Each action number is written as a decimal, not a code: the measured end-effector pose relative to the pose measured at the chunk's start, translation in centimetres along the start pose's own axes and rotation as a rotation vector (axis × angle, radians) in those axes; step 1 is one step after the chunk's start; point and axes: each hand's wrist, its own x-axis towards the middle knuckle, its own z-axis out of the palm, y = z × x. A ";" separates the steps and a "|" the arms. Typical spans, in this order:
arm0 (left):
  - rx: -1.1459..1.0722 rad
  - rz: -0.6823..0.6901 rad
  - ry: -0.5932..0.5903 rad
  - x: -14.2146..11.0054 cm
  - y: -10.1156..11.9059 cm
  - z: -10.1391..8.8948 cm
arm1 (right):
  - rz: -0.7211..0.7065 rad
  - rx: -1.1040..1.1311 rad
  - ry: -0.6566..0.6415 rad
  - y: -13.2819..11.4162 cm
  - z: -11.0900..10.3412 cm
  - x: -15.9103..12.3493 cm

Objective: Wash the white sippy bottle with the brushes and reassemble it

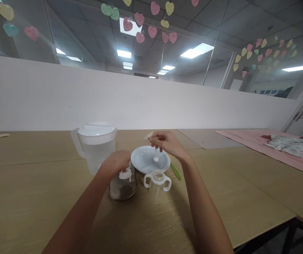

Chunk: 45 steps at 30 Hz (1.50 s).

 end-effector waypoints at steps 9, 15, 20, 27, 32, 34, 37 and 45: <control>0.176 0.079 0.025 -1.7 2.1 -2.2 | 0.081 -0.076 -0.312 -0.5 -1.9 -1.5; 0.214 0.138 0.204 -1.4 2.5 -2.6 | 0.141 -0.102 -0.420 1.3 -2.1 -1.0; 0.212 0.072 0.355 -1.5 3.2 -3.3 | 0.238 -0.139 -0.516 1.8 -2.4 -1.1; 0.168 0.084 0.482 -1.5 4.4 -3.1 | 0.187 -0.156 -0.318 0.6 -2.6 -1.6; 0.163 0.187 0.499 -1.7 5.8 -2.0 | -0.097 -0.191 -0.141 -0.3 -0.2 -1.0; 0.207 0.225 0.538 -1.8 6.4 -1.4 | -0.196 -0.220 -0.084 -0.4 1.0 -0.5; 0.324 0.265 0.605 -1.8 6.9 -0.8 | -0.276 -0.247 0.057 -0.1 2.3 0.3; -0.009 0.356 0.756 -1.5 6.1 -1.0 | -0.340 0.072 -0.050 0.6 1.9 0.8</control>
